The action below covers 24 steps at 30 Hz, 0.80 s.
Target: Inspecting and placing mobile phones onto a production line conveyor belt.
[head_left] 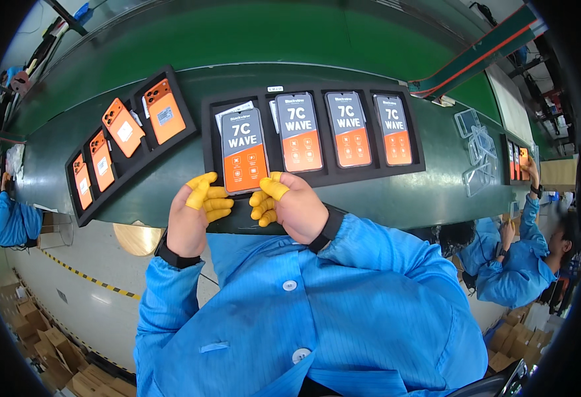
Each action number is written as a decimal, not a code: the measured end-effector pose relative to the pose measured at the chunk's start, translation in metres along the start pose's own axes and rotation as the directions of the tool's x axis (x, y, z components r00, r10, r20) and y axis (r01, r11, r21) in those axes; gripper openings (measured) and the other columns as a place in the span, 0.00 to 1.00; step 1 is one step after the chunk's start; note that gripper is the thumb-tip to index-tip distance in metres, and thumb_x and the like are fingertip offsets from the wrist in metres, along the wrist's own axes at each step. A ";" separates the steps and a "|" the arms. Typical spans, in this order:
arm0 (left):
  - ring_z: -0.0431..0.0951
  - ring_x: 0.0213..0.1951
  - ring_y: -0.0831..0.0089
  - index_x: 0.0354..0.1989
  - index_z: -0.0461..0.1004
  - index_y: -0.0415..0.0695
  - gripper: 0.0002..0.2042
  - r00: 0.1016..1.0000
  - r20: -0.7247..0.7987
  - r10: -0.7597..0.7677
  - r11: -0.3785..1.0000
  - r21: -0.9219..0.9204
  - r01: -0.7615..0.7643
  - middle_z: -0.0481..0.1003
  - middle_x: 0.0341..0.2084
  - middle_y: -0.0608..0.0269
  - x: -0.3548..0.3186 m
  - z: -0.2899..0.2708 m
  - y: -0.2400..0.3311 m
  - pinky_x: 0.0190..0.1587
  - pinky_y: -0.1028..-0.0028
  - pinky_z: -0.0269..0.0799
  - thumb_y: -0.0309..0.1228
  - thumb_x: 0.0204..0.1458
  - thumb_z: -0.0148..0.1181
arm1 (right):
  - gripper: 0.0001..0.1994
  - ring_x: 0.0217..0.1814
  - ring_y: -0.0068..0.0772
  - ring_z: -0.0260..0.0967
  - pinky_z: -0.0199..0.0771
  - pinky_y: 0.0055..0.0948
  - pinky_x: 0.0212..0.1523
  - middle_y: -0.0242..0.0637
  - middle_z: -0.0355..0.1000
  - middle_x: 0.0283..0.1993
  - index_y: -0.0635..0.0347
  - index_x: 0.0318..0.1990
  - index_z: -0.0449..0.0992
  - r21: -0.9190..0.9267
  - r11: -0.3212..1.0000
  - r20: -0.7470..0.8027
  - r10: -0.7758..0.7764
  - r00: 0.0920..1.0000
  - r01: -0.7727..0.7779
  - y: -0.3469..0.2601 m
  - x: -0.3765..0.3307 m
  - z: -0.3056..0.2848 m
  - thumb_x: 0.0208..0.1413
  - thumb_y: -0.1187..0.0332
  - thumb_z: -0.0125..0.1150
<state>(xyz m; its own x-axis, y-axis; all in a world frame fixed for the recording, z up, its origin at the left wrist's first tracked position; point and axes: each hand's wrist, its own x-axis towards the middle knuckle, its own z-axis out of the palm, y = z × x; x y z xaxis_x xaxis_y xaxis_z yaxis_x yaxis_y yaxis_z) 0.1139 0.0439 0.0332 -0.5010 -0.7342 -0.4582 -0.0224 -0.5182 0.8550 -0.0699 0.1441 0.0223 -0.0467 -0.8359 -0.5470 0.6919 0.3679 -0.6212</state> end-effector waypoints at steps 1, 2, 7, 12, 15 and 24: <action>0.78 0.39 0.66 0.55 0.66 0.40 0.19 1.000 -0.003 0.007 1.000 -0.003 -0.007 0.76 0.41 0.53 -0.001 -0.007 0.001 0.44 0.69 0.74 0.42 0.65 0.46 | 0.10 0.32 0.33 0.74 0.74 0.30 0.32 0.39 0.74 0.36 0.61 0.46 0.69 -0.006 1.000 0.005 -0.002 1.000 0.002 -0.002 0.005 0.004 0.67 0.64 0.47; 0.79 0.39 0.66 0.55 0.67 0.40 0.19 0.999 -0.029 0.044 0.999 -0.005 -0.044 0.76 0.40 0.53 -0.003 -0.015 0.002 0.44 0.69 0.74 0.42 0.65 0.46 | 0.10 0.33 0.34 0.74 0.75 0.31 0.33 0.40 0.74 0.37 0.61 0.47 0.68 -0.027 0.999 -0.016 0.028 0.999 -0.028 -0.002 0.008 0.008 0.67 0.64 0.46; 0.79 0.39 0.66 0.53 0.69 0.41 0.16 0.964 -0.211 0.163 0.985 0.089 -0.147 0.77 0.39 0.54 -0.011 -0.059 0.009 0.43 0.70 0.75 0.38 0.65 0.47 | 0.12 0.34 0.33 0.73 0.75 0.32 0.34 0.42 0.74 0.42 0.61 0.52 0.64 -0.091 0.994 -0.038 0.061 0.997 -0.065 -0.010 0.016 0.016 0.67 0.64 0.45; 0.79 0.39 0.71 0.52 0.70 0.40 0.13 0.918 -0.269 0.292 0.926 0.319 -0.201 0.77 0.40 0.56 -0.014 -0.092 0.020 0.43 0.75 0.74 0.34 0.64 0.49 | 0.19 0.33 0.31 0.72 0.76 0.31 0.35 0.42 0.73 0.47 0.57 0.62 0.58 -0.166 0.985 -0.022 0.051 0.998 -0.054 -0.010 0.003 0.020 0.67 0.63 0.45; 0.79 0.39 0.71 0.52 0.70 0.39 0.13 0.920 -0.230 0.319 0.899 0.380 -0.217 0.77 0.40 0.57 -0.011 -0.102 0.021 0.43 0.75 0.74 0.32 0.64 0.50 | 0.22 0.34 0.31 0.73 0.77 0.30 0.36 0.43 0.73 0.47 0.56 0.66 0.55 -0.148 0.987 0.007 0.061 0.998 -0.059 -0.015 -0.003 0.022 0.67 0.63 0.45; 0.77 0.42 0.73 0.53 0.69 0.37 0.13 0.885 -0.062 0.461 0.740 0.578 -0.344 0.77 0.42 0.59 -0.003 -0.113 0.026 0.47 0.76 0.71 0.27 0.62 0.53 | 0.24 0.36 0.28 0.73 0.74 0.25 0.37 0.43 0.73 0.48 0.67 0.64 0.58 -0.698 0.680 0.063 -0.251 0.966 0.222 -0.012 -0.021 0.005 0.63 0.69 0.52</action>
<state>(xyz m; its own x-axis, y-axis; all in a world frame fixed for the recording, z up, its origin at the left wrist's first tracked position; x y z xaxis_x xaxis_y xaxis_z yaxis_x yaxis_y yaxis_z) 0.2127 -0.0163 0.0292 -0.4004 -0.9159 -0.0269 -0.3444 0.1232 0.9307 -0.0736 0.1553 0.0438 -0.1730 -0.9253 -0.3374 -0.0426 0.3493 -0.9361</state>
